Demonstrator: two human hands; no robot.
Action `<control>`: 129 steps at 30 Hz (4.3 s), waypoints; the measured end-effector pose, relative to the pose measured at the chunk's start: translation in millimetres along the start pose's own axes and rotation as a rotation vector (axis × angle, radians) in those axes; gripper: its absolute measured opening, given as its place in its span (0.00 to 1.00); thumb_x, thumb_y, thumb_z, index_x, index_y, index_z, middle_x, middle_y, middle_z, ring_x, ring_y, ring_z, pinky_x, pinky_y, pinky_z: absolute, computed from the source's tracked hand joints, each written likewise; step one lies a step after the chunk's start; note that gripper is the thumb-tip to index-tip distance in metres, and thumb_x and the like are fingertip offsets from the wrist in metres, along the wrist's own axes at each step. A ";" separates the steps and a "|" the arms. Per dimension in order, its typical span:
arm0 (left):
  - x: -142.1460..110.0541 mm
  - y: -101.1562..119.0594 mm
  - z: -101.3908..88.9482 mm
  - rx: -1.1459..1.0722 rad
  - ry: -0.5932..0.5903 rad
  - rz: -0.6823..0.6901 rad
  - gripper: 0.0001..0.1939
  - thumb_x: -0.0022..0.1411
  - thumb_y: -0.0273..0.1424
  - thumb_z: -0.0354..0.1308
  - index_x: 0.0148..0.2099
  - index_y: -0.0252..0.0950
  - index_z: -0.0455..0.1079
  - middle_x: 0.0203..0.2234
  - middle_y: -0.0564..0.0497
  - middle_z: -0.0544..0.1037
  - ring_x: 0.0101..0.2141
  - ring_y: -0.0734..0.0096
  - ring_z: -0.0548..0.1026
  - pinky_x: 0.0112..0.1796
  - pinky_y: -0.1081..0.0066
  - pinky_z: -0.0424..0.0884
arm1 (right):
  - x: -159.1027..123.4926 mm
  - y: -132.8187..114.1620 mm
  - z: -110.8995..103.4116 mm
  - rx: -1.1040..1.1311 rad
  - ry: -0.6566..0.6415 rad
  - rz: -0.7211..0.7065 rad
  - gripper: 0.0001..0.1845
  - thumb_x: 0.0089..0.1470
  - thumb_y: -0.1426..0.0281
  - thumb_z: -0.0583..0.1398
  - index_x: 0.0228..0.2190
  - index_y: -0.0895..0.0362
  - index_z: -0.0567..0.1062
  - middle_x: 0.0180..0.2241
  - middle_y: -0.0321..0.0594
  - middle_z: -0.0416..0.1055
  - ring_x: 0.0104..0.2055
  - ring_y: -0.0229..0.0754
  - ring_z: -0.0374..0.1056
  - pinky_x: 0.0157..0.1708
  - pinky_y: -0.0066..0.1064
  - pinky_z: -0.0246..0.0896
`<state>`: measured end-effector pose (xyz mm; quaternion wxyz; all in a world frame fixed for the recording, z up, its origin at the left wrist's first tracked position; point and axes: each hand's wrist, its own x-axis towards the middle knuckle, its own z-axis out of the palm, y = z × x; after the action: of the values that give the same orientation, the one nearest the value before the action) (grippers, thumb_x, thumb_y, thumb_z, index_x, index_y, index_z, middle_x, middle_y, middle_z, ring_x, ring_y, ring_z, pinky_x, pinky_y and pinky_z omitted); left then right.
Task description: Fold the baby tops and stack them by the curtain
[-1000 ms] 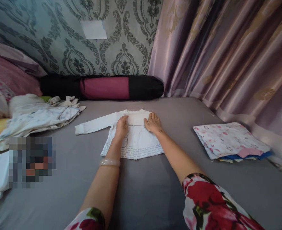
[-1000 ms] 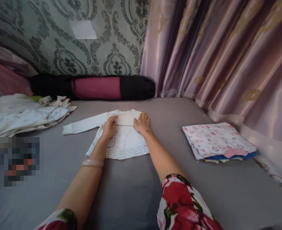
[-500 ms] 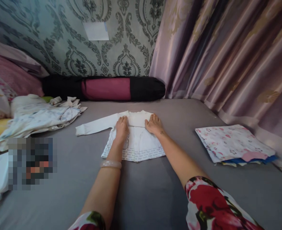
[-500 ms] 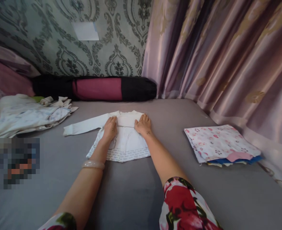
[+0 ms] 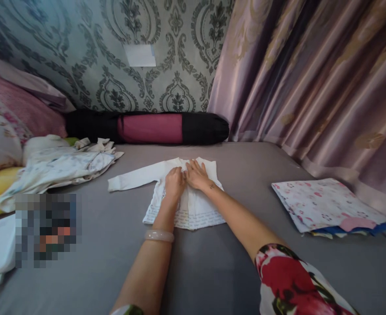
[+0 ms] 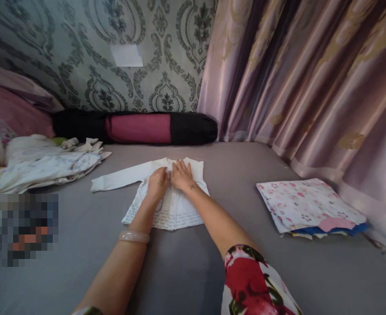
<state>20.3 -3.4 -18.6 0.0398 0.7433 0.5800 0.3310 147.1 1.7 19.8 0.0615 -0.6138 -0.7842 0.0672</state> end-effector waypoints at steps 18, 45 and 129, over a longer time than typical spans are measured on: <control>-14.5 31.7 -15.2 0.262 -0.397 -0.197 0.39 0.68 0.49 0.41 0.69 0.23 0.49 0.68 0.33 0.51 0.67 0.49 0.48 0.64 0.54 0.46 | 1.9 47.5 12.9 -0.027 -0.049 0.226 0.36 0.66 0.58 0.39 0.67 0.69 0.47 0.70 0.53 0.38 0.71 0.50 0.33 0.67 0.46 0.26; -18.3 41.8 -2.6 0.271 -0.412 -0.098 0.44 0.65 0.56 0.42 0.70 0.26 0.49 0.68 0.33 0.47 0.68 0.47 0.44 0.64 0.49 0.42 | 68.6 66.4 4.3 -0.024 0.175 0.229 0.18 0.66 0.70 0.48 0.47 0.59 0.75 0.51 0.49 0.70 0.55 0.50 0.63 0.52 0.38 0.55; 7.3 -33.4 -78.1 -0.092 0.028 -0.559 0.21 0.64 0.37 0.51 0.55 0.31 0.70 0.45 0.38 0.77 0.49 0.53 0.74 0.51 0.58 0.67 | 7.9 -24.6 10.9 0.069 -0.017 0.004 0.34 0.67 0.60 0.41 0.67 0.66 0.49 0.70 0.49 0.39 0.72 0.47 0.31 0.67 0.45 0.26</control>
<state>-48.9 -11.5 30.6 0.1550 0.5474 0.7472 0.3434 119.8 3.2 13.7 0.0758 -0.6125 -0.7805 0.0996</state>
